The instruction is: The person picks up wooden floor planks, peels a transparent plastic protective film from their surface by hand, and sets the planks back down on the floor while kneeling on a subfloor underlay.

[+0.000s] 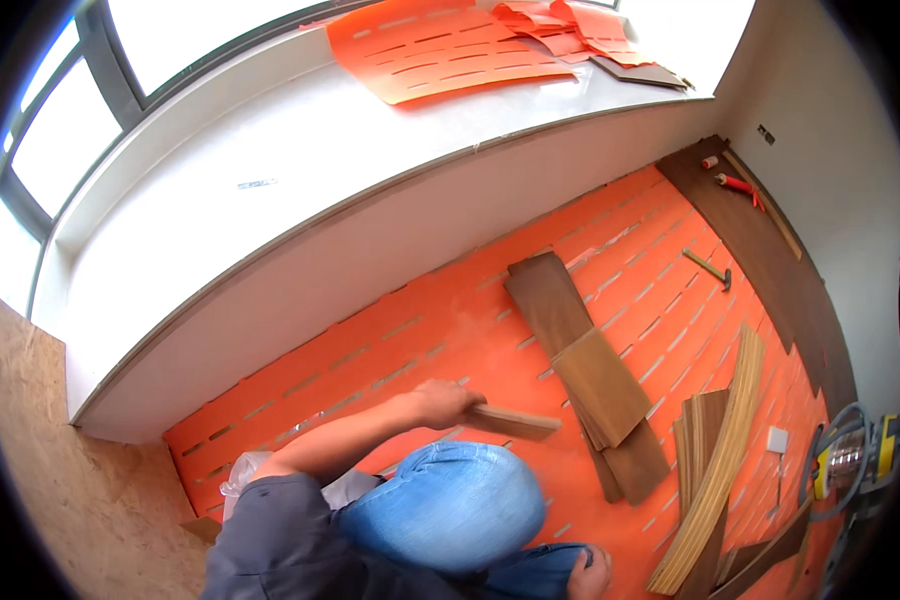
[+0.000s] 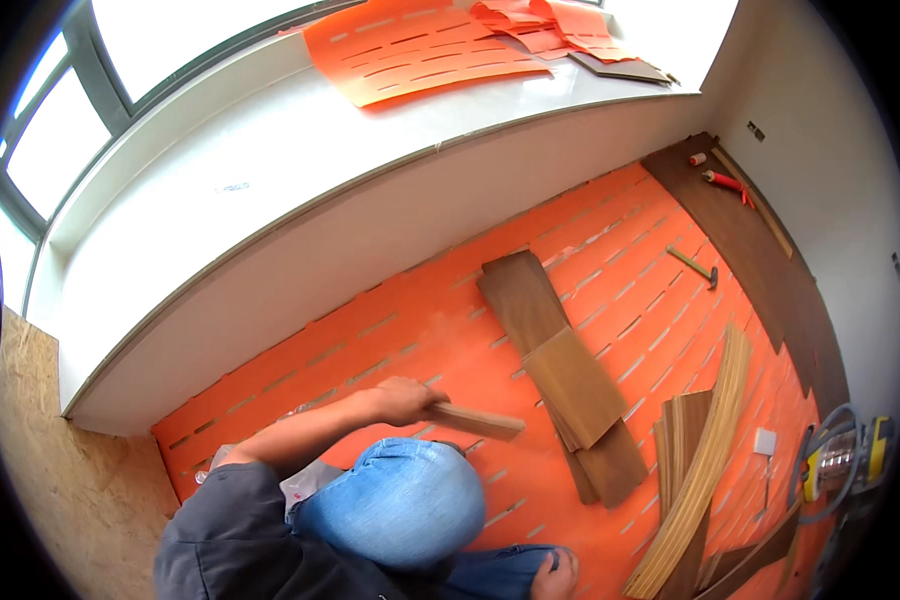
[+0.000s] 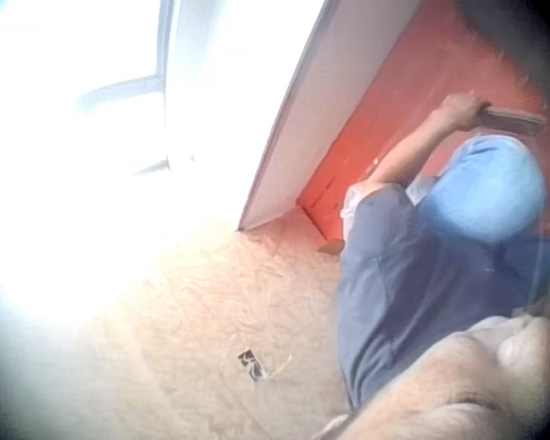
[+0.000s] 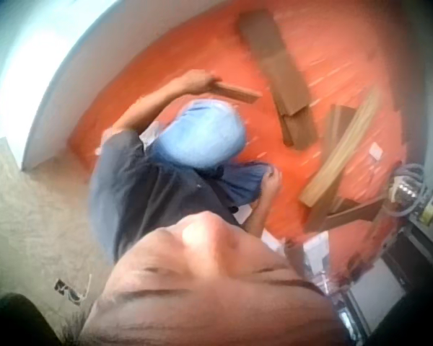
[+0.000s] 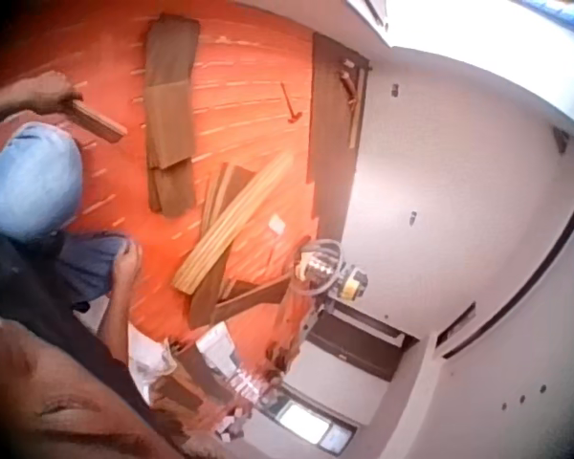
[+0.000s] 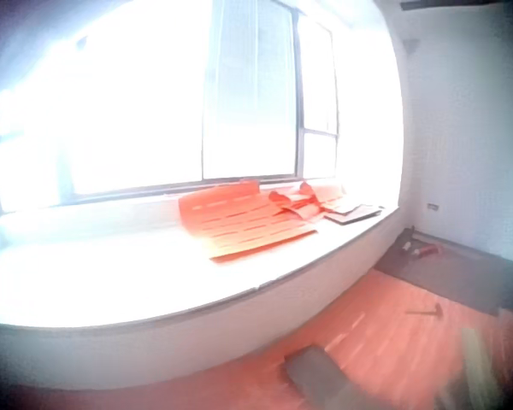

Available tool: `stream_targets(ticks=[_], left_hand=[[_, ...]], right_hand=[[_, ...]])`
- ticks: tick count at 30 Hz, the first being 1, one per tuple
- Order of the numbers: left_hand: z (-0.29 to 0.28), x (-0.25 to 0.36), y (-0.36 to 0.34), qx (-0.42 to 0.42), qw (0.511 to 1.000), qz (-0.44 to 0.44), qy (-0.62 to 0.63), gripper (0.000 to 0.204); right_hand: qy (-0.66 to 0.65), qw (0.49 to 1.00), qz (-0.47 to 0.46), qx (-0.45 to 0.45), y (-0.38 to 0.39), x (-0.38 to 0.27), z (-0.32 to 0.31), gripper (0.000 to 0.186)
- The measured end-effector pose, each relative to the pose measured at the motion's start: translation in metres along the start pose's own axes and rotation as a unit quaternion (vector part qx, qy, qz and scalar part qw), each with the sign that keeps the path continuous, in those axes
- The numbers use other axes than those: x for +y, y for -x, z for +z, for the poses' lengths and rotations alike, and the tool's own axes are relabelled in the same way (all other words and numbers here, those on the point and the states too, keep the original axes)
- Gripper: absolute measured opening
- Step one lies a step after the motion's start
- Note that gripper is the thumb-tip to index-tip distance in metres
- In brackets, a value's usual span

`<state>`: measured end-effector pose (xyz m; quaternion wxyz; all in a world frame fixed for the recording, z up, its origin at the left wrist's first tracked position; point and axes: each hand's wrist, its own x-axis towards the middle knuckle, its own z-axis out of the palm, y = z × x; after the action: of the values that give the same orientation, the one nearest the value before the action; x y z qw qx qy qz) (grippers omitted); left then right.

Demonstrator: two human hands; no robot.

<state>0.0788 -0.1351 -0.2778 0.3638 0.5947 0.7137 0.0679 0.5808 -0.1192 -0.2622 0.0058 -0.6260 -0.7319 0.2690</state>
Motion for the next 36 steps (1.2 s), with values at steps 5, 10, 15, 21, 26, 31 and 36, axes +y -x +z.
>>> stream_targets(ticks=[5,10,15,21,26,31,36], left_hand=[[-0.068,-0.012,0.047,0.194,0.977,-0.062,0.064,0.038],[-0.073,-0.053,0.043,0.265,0.951,-0.141,-0.068,0.032],[0.011,-0.172,0.03,0.396,0.892,-0.047,-0.213,0.039],[0.087,-0.201,0.061,0.299,0.907,-0.093,-0.281,0.057],[0.101,-0.204,0.072,0.227,0.899,-0.127,-0.351,0.066],[0.052,-0.13,-0.007,0.12,0.982,-0.106,-0.1,0.069],[0.031,-0.048,-0.125,0.104,0.992,0.041,0.055,0.066]], right_hand=[[-0.04,0.996,-0.07,0.03,-0.031,0.023,0.067,0.036],[0.096,0.991,-0.09,0.024,-0.024,-0.017,0.076,0.02],[0.056,0.995,-0.077,0.037,-0.018,-0.014,0.074,0.019],[-0.017,0.998,-0.045,0.05,-0.043,-0.001,0.072,0.024],[-0.211,0.97,0.068,0.098,-0.151,-0.031,0.092,0.048],[-0.225,0.946,0.13,0.192,-0.271,-0.061,0.087,0.074],[-0.195,0.951,0.165,0.174,-0.308,-0.059,0.089,0.078]])
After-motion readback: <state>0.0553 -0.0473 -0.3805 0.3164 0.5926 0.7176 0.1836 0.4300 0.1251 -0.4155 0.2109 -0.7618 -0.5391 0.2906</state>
